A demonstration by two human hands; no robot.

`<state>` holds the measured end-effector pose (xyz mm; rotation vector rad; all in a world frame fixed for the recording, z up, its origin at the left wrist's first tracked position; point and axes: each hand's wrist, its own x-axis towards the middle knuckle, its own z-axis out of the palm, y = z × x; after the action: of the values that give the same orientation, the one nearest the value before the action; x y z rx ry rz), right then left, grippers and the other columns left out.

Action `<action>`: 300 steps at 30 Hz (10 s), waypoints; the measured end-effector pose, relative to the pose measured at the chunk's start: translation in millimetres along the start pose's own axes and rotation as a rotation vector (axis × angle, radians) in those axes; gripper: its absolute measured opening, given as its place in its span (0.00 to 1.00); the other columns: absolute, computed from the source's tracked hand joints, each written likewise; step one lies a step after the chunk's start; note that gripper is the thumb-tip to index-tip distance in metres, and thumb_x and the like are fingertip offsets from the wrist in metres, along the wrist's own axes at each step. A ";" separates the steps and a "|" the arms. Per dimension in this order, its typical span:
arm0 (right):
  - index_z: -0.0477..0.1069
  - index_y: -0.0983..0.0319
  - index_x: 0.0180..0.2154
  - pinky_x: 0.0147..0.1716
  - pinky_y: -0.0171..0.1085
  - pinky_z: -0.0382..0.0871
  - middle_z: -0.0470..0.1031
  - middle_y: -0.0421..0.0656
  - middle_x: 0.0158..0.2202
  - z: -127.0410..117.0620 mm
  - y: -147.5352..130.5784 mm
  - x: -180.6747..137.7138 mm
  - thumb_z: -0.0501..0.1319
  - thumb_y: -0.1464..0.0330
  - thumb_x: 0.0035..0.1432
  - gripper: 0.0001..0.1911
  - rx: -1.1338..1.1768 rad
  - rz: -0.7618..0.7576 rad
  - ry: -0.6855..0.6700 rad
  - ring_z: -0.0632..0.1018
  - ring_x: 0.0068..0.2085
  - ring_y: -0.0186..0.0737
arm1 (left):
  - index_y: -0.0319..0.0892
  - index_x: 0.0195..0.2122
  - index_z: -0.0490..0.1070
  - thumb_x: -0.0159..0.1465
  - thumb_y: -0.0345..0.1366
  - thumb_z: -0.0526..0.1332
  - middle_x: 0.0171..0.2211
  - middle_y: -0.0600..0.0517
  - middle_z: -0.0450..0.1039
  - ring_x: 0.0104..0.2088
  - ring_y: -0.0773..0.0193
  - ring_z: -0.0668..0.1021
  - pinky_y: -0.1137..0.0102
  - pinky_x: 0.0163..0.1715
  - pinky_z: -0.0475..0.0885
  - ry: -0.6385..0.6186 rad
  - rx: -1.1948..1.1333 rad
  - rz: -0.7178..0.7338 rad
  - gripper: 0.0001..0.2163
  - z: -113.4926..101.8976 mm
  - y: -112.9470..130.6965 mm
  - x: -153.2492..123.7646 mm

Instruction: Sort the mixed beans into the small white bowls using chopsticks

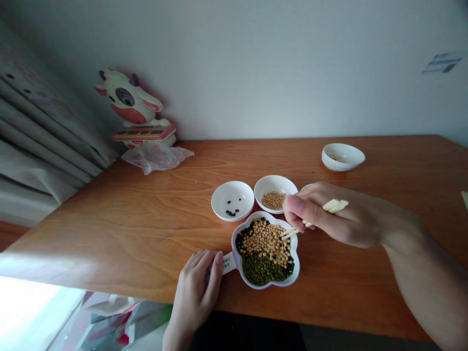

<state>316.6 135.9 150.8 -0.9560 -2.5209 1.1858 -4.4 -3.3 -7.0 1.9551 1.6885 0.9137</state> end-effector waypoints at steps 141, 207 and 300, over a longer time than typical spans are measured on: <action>0.72 0.59 0.32 0.28 0.40 0.63 0.72 0.40 0.27 -6.0 12.5 2.5 0.41 0.46 0.79 0.35 -0.070 -0.054 0.061 0.69 0.27 0.36 | 0.45 0.33 0.62 0.82 0.40 0.50 0.30 0.52 0.71 0.32 0.59 0.73 0.63 0.38 0.64 -0.015 0.013 0.017 0.17 -0.4 13.8 6.8; 0.72 0.57 0.30 0.28 0.41 0.60 0.71 0.40 0.25 -6.0 4.9 1.5 0.43 0.44 0.78 0.34 -0.071 -0.023 0.054 0.67 0.26 0.38 | 0.46 0.33 0.64 0.82 0.39 0.51 0.30 0.52 0.72 0.31 0.60 0.73 0.63 0.37 0.66 -0.015 0.019 0.018 0.17 -1.6 15.2 6.3; 0.69 0.57 0.33 0.32 0.41 0.62 0.73 0.41 0.29 1.4 0.0 5.2 0.47 0.48 0.78 0.27 -0.078 -0.067 -0.012 0.70 0.30 0.40 | 0.45 0.33 0.64 0.82 0.39 0.51 0.31 0.52 0.72 0.32 0.60 0.73 0.64 0.38 0.66 -0.016 0.006 0.006 0.17 -2.0 14.2 5.4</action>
<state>312.0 138.3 149.4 -0.8770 -2.6045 1.0845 4.6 -1.1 5.1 1.9670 1.6789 0.8933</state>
